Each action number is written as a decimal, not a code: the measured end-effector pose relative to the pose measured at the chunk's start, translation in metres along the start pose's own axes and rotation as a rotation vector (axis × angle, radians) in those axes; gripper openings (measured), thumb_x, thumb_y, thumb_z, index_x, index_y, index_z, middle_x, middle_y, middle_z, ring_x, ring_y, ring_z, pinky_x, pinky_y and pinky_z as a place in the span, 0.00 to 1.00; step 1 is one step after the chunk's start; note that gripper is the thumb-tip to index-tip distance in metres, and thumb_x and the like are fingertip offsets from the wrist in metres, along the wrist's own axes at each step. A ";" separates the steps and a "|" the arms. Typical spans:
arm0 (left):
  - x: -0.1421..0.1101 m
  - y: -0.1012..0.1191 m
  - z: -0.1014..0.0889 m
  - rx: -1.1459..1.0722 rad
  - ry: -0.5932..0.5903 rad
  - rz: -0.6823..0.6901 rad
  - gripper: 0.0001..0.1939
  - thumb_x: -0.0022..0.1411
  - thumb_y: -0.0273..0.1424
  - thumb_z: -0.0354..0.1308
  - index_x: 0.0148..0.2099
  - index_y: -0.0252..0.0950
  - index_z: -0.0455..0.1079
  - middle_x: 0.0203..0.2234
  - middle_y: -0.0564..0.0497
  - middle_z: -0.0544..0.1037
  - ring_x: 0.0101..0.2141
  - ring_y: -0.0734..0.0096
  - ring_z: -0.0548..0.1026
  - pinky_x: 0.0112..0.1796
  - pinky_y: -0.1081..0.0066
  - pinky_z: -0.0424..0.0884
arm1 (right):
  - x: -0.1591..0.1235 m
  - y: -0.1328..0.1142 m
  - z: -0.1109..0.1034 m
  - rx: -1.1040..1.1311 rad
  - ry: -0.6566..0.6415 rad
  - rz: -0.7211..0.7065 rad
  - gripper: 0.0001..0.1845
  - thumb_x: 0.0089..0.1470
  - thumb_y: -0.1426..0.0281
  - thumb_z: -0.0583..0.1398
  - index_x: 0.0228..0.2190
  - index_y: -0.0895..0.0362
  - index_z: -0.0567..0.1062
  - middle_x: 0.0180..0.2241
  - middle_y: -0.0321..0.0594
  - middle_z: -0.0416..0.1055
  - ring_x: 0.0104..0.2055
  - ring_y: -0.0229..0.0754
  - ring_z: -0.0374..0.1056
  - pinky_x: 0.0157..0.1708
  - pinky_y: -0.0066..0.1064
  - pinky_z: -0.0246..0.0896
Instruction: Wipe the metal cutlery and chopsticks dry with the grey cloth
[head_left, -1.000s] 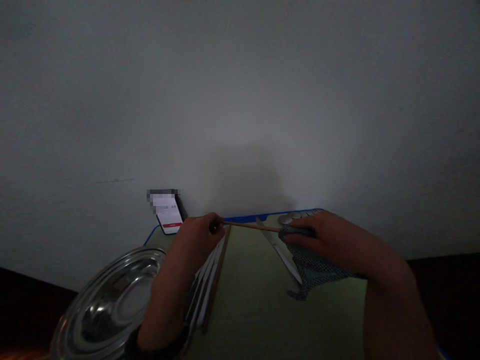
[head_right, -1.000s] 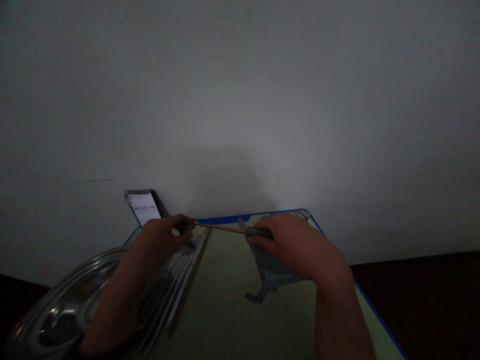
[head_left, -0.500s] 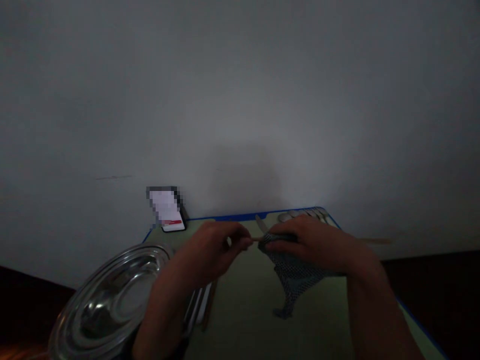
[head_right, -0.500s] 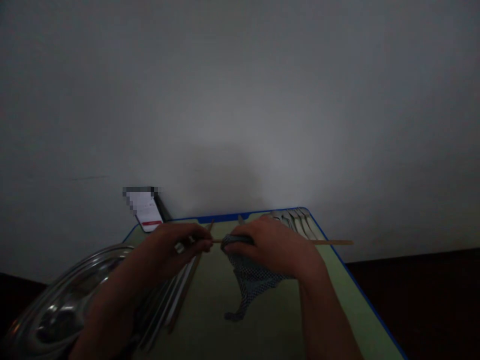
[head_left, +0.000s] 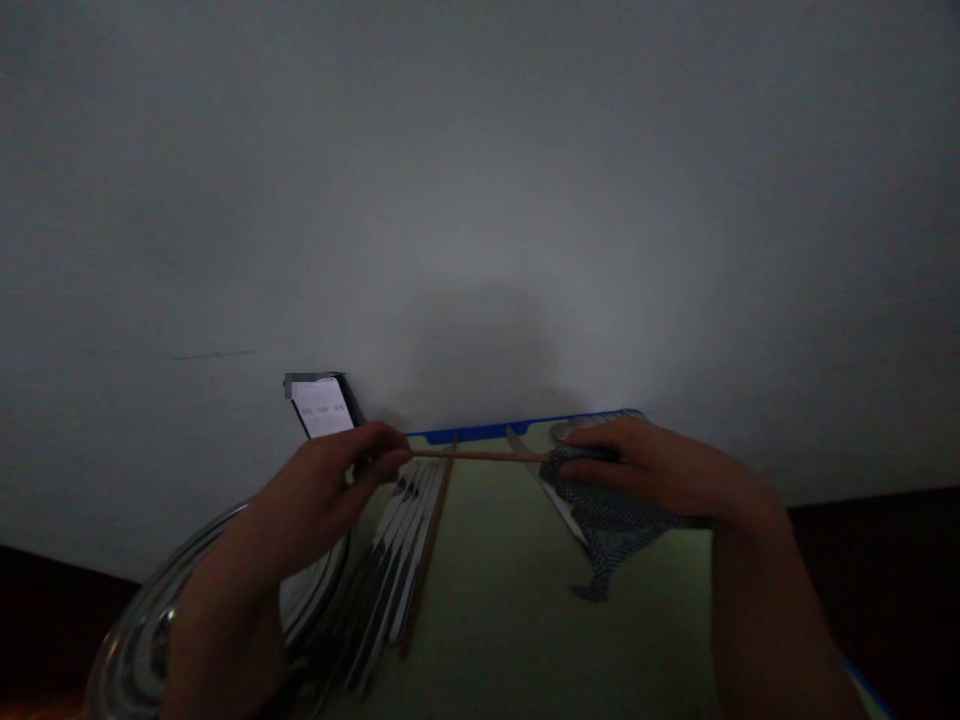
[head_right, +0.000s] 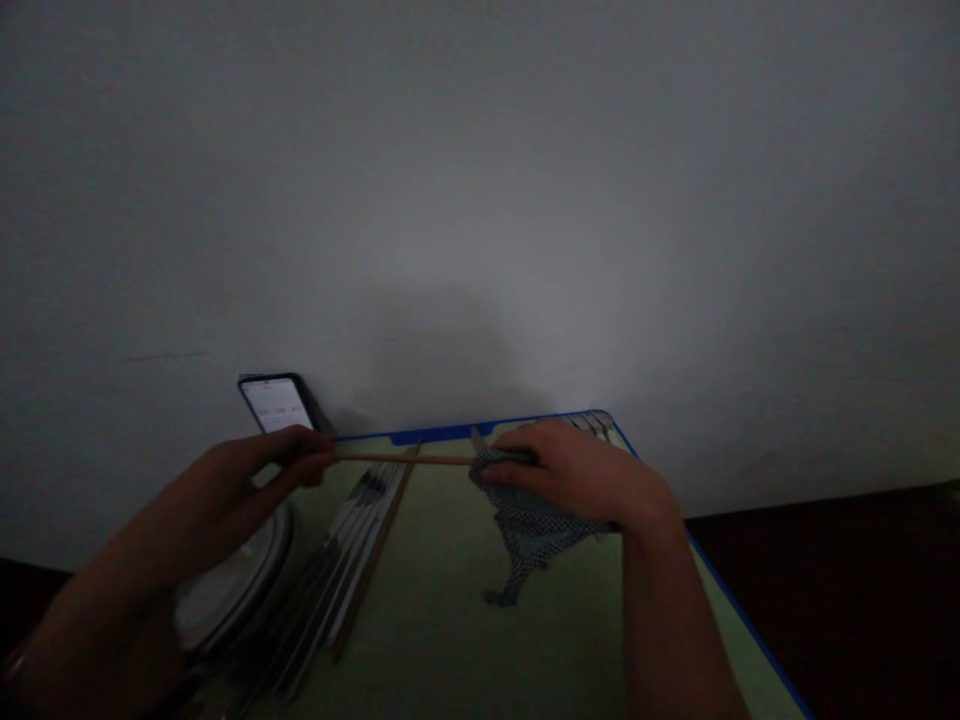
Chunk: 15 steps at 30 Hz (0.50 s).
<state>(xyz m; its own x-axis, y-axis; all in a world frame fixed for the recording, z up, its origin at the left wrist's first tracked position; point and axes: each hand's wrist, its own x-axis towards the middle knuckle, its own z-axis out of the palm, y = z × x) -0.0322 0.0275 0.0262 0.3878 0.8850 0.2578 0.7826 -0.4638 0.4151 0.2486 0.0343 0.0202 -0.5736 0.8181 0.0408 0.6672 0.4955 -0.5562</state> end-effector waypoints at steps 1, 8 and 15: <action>-0.003 -0.006 -0.005 0.004 0.026 -0.005 0.12 0.60 0.40 0.49 0.35 0.40 0.70 0.26 0.52 0.77 0.26 0.68 0.74 0.28 0.74 0.66 | -0.005 0.005 -0.005 0.027 -0.003 0.022 0.18 0.55 0.56 0.52 0.37 0.52 0.76 0.35 0.37 0.74 0.37 0.42 0.68 0.37 0.32 0.58; -0.014 -0.007 -0.022 0.118 0.167 -0.099 0.15 0.60 0.42 0.48 0.34 0.39 0.69 0.27 0.55 0.78 0.28 0.73 0.75 0.28 0.78 0.65 | -0.029 0.021 -0.020 0.152 0.005 0.120 0.17 0.55 0.57 0.53 0.39 0.50 0.75 0.36 0.33 0.75 0.36 0.41 0.70 0.37 0.31 0.62; -0.012 -0.001 -0.024 0.036 0.049 -0.081 0.13 0.60 0.39 0.49 0.34 0.37 0.71 0.27 0.52 0.79 0.29 0.71 0.75 0.30 0.75 0.67 | -0.027 0.021 -0.018 0.018 -0.014 0.129 0.19 0.55 0.55 0.52 0.36 0.53 0.76 0.36 0.36 0.75 0.37 0.41 0.69 0.37 0.30 0.60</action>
<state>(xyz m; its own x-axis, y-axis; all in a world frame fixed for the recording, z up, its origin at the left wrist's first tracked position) -0.0494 0.0163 0.0434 0.2986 0.9161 0.2675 0.8277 -0.3882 0.4052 0.2860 0.0278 0.0223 -0.4902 0.8705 -0.0435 0.7274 0.3811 -0.5707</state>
